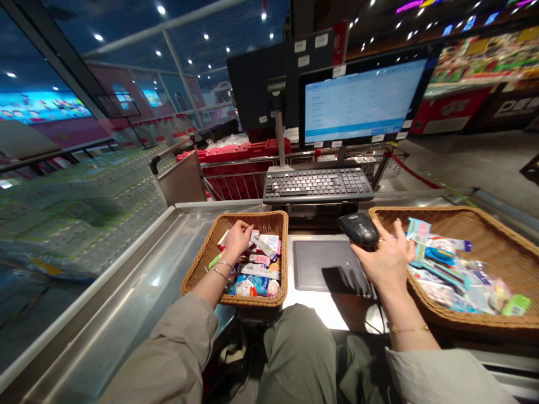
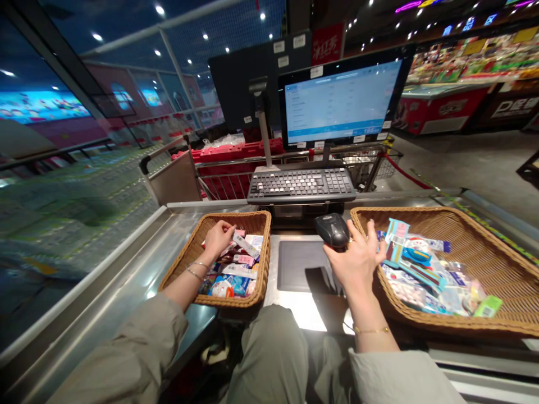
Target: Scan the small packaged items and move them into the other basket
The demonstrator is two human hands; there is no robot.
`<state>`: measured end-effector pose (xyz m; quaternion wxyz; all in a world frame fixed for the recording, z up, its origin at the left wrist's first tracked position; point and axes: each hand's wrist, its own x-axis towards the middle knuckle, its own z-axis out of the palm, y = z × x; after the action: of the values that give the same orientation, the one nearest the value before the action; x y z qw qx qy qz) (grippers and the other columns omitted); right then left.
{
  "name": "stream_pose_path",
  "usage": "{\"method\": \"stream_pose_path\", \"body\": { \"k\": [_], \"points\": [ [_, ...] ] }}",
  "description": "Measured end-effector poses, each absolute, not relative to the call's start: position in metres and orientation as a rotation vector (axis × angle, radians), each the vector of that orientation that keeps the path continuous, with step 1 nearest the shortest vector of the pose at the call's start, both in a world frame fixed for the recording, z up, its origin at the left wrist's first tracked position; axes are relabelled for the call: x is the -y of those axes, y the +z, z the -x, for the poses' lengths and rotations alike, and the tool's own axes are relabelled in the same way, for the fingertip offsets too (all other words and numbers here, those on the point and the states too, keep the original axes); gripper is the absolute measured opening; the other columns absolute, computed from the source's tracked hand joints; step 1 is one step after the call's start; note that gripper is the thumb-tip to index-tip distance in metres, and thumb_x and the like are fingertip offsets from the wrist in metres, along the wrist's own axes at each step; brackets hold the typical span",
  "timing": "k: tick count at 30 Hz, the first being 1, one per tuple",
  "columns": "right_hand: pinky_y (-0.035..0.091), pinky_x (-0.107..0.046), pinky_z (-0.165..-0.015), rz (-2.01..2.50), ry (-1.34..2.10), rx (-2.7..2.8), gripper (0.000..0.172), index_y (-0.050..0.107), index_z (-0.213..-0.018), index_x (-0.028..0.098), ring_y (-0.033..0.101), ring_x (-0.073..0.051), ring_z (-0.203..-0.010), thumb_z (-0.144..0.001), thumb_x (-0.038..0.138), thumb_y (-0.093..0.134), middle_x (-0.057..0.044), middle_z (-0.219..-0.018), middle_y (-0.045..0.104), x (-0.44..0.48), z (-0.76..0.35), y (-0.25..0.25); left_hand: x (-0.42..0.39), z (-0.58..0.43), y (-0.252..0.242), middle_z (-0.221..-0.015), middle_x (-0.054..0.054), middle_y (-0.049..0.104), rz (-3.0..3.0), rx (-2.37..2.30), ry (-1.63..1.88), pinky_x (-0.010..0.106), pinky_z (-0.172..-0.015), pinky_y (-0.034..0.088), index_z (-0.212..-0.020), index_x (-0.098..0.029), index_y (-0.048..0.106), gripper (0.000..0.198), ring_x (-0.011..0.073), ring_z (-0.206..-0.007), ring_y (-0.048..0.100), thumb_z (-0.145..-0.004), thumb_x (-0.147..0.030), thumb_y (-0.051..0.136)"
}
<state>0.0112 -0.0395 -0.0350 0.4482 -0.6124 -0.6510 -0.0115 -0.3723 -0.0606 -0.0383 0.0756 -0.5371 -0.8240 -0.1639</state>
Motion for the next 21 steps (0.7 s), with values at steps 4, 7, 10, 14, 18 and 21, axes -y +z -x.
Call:
{"method": "stream_pose_path", "body": {
  "k": [4, 7, 10, 14, 18, 21],
  "points": [
    [0.02, -0.067, -0.119, 1.516, -0.022, 1.592, 0.063, 0.066, -0.128, 0.015, 0.038, -0.038, -0.146, -0.078, 0.052, 0.058, -0.019, -0.137, 0.064, 0.04, -0.01, -0.035, 0.067, 0.386, -0.053, -0.081, 0.005, 0.077, 1.59, 2.5, -0.295, 0.033, -0.073, 0.051, -0.09, -0.023, 0.067, 0.021, 0.0238, -0.077, 0.072, -0.093, -0.044, 0.061],
    [0.019, -0.065, -0.12, 1.513, -0.02, 1.572, 0.064, 0.067, -0.126, 0.014, 0.039, -0.037, -0.146, -0.077, 0.055, 0.056, -0.02, -0.136, 0.064, 0.039, -0.01, -0.036, 0.071, 0.384, -0.054, -0.103, 0.013, 0.077, 1.656, 2.424, -0.192, 0.04, -0.085, 0.052, -0.103, -0.021, 0.068, 0.026, 0.0293, -0.097, 0.071, -0.093, -0.043, 0.061],
    [0.019, -0.065, -0.12, 1.521, -0.026, 1.57, 0.063, 0.068, -0.124, 0.015, 0.038, -0.035, -0.147, -0.078, 0.056, 0.055, -0.018, -0.135, 0.065, 0.038, -0.01, -0.037, 0.072, 0.368, -0.055, -0.117, 0.015, 0.073, 1.866, 2.265, -0.092, 0.044, -0.097, 0.048, -0.114, -0.019, 0.068, 0.029, 0.0318, -0.113, 0.065, -0.095, -0.04, 0.059],
    [0.02, -0.065, -0.12, 1.517, -0.017, 1.568, 0.059, 0.069, -0.121, 0.017, 0.038, -0.036, -0.147, -0.077, 0.054, 0.057, -0.018, -0.133, 0.066, 0.039, -0.01, -0.037, 0.073, 0.342, -0.066, -0.12, 0.012, 0.073, 2.222, 1.978, 0.088, 0.05, -0.111, 0.038, -0.11, -0.021, 0.07, 0.027, 0.0315, -0.12, 0.061, -0.091, -0.039, 0.068],
    [0.019, -0.066, -0.12, 1.509, -0.004, 1.577, 0.06, 0.068, -0.122, 0.016, 0.038, -0.037, -0.147, -0.076, 0.053, 0.058, -0.018, -0.135, 0.066, 0.041, -0.01, -0.036, 0.074, 0.33, -0.081, -0.103, 0.013, 0.078, 2.372, 1.803, 0.247, 0.061, -0.119, 0.023, -0.093, -0.019, 0.072, 0.02, 0.0325, -0.109, 0.066, -0.087, -0.037, 0.072],
    [0.019, -0.068, -0.119, 1.495, 0.007, 1.586, 0.057, 0.069, -0.12, 0.016, 0.037, -0.038, -0.147, -0.077, 0.052, 0.058, -0.018, -0.133, 0.067, 0.042, -0.011, -0.035, 0.074, 0.328, -0.089, -0.088, 0.013, 0.078, 2.385, 1.751, 0.317, 0.067, -0.121, 0.013, -0.087, -0.017, 0.072, 0.011, 0.03, -0.092, 0.07, -0.09, -0.027, 0.066]
  ]
}}
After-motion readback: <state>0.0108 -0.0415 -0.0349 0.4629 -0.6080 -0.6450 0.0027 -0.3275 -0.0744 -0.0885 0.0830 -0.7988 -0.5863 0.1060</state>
